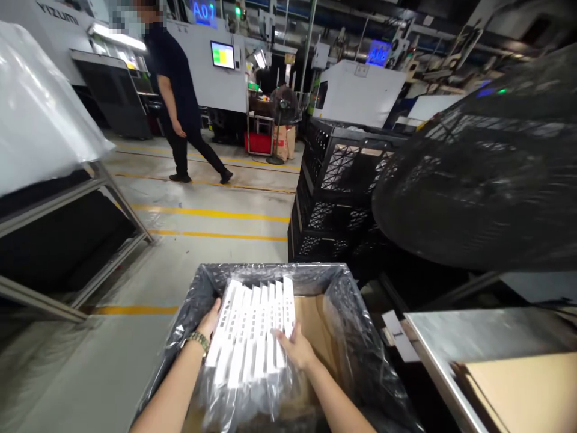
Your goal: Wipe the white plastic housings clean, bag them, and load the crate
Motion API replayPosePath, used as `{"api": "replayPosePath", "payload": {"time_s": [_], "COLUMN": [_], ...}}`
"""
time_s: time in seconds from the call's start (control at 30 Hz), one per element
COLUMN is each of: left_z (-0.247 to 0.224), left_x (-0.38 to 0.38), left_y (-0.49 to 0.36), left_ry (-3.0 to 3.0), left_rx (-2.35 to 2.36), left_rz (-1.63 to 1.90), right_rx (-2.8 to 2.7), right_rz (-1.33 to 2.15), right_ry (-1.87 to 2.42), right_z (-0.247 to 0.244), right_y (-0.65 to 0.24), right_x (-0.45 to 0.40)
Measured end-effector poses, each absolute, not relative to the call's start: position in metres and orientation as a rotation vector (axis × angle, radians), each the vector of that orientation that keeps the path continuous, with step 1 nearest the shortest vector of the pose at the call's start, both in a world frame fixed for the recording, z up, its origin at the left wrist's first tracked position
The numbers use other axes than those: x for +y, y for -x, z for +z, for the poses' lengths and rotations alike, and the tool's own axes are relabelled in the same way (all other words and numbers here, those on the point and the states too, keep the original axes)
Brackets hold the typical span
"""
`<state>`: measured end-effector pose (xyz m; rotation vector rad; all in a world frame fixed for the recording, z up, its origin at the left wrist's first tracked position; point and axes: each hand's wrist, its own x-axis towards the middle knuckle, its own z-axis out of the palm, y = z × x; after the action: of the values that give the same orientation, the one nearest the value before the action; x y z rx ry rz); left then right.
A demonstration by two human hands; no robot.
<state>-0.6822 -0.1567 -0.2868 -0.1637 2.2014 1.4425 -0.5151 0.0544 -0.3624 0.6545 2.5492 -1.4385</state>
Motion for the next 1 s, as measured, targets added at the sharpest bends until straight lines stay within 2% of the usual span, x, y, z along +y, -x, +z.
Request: {"api": "replayPosePath", "payload": {"time_s": [0.1, 0.2, 0.3, 0.37, 0.43, 0.63, 0.8, 1.0], "left_z": [-0.277, -0.274, -0.285, -0.295, -0.304, -0.319, -0.324, -0.320], "left_x": [-0.151, -0.144, -0.144, -0.150, -0.159, -0.189, -0.207, -0.196], "left_y": [0.676, 0.645, 0.602, 0.580, 0.570, 0.590, 0.603, 0.594], "left_ry": [-0.133, -0.617, -1.018, -1.113, -1.099, -0.782, -0.617, -1.009], "left_rx": [2.480, 2.517, 2.338, 2.337, 2.421, 2.704, 2.759, 2.700], "left_rz": [1.167, 0.894, 0.403, -0.014, -0.223, -0.389, -0.423, -0.315], "right_rx": [2.558, 2.567, 2.555, 2.570, 2.608, 2.691, 2.719, 2.738], "right_rz": [-1.312, -1.157, -0.969, -0.829, -0.697, -0.464, -0.377, -0.393], "right_ry": [-0.607, -0.504, -0.384, -0.346, -0.345, -0.374, -0.124, 0.015], "right_z": [-0.350, -0.338, -0.328, -0.325, -0.325, -0.325, -0.317, -0.320], "right_y": [0.511, 0.506, 0.503, 0.501, 0.500, 0.496, 0.489, 0.492], "right_x": [0.051, 0.044, 0.036, 0.033, 0.033, 0.037, 0.025, 0.022]}}
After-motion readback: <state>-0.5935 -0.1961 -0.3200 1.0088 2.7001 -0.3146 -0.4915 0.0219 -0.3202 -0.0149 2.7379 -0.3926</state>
